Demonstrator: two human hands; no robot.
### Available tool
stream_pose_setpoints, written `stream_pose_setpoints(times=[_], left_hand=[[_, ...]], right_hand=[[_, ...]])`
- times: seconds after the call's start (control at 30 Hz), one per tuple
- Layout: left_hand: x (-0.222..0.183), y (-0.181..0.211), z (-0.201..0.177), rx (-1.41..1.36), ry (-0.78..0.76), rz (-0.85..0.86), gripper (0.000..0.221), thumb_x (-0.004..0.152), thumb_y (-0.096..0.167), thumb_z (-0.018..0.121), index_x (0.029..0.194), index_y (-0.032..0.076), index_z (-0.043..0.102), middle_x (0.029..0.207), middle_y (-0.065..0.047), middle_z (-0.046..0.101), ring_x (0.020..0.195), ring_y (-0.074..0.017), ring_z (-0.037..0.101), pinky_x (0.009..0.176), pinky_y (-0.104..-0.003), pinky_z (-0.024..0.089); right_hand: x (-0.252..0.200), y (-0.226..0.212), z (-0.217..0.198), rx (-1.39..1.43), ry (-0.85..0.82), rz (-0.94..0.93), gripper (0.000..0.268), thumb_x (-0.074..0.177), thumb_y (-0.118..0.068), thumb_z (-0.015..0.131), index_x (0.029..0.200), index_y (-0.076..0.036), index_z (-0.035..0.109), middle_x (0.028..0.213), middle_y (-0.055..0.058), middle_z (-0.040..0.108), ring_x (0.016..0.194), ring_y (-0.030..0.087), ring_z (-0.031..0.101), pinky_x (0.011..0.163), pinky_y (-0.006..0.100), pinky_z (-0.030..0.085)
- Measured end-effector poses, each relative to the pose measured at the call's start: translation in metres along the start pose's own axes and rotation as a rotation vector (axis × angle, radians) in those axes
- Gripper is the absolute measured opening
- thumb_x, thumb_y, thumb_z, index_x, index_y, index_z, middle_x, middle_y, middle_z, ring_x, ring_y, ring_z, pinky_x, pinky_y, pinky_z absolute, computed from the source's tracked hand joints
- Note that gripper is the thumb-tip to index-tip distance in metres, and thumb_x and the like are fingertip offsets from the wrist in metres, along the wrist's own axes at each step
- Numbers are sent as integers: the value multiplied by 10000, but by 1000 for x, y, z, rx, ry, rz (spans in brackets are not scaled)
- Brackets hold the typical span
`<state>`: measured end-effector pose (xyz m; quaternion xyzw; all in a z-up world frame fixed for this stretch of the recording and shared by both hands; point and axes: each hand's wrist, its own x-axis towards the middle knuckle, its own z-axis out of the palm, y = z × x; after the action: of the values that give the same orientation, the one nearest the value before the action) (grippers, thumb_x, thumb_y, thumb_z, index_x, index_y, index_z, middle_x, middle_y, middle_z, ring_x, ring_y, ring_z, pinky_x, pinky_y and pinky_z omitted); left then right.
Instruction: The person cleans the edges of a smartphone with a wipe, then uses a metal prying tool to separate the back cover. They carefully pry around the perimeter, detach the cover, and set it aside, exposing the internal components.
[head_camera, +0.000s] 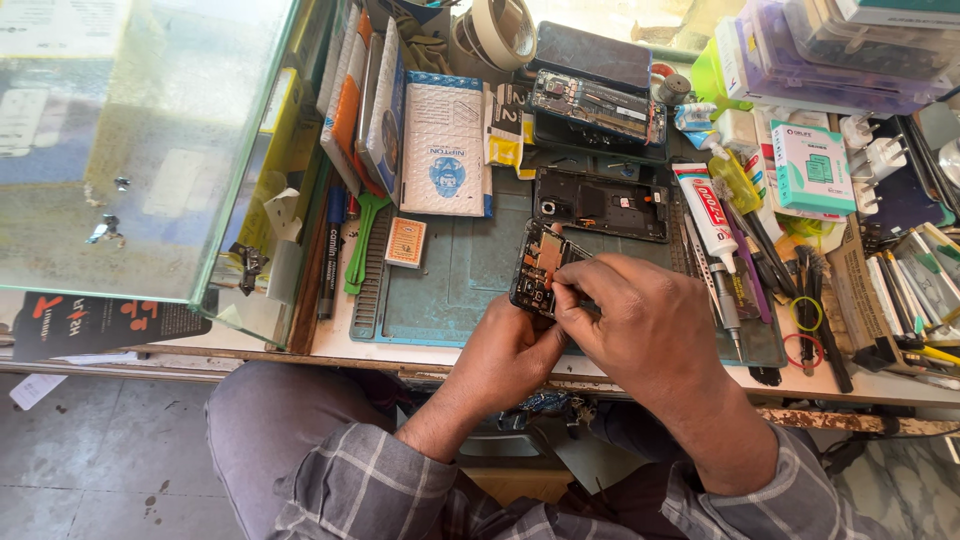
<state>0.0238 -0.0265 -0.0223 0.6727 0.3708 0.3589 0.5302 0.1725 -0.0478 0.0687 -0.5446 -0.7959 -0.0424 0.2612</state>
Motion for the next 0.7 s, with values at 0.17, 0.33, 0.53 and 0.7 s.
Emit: stream_pose_setpoints(times=[0.17,0.33,0.53,0.7], left_hand=[[0,-3,1,-12,21,16,141,943,131,638,924,-8,630,627,-52,610,538,-107,568,472,-314,432],[1,-4,2,-24,11,-24,143,942,131,637,901,-6,630,617,-47,607,538,-95,554,467,-315,421],[2,3,0,-2,25,-44,174,953,143,648,887,-17,631,587,-62,590,519,-100,530,458,-322,389],[1,7,0,-99,51,31,169,977,156,647,953,-11,641,627,-36,597,576,-83,495,487,-316,412]], right_hand=[[-2,-3,5,-23,47,-5,128,845,-190,791,909,-91,742,775,69,697,657,263,693,553,395,537],[-4,-2,7,-22,67,2,121,845,-170,791,915,-86,741,767,68,694,665,254,699,563,386,542],[-6,-1,6,115,76,94,139,834,-154,783,953,-88,754,828,73,732,712,257,731,601,371,569],[-8,5,7,252,39,131,192,839,-110,772,1022,-60,741,873,93,730,777,238,751,659,341,586]])
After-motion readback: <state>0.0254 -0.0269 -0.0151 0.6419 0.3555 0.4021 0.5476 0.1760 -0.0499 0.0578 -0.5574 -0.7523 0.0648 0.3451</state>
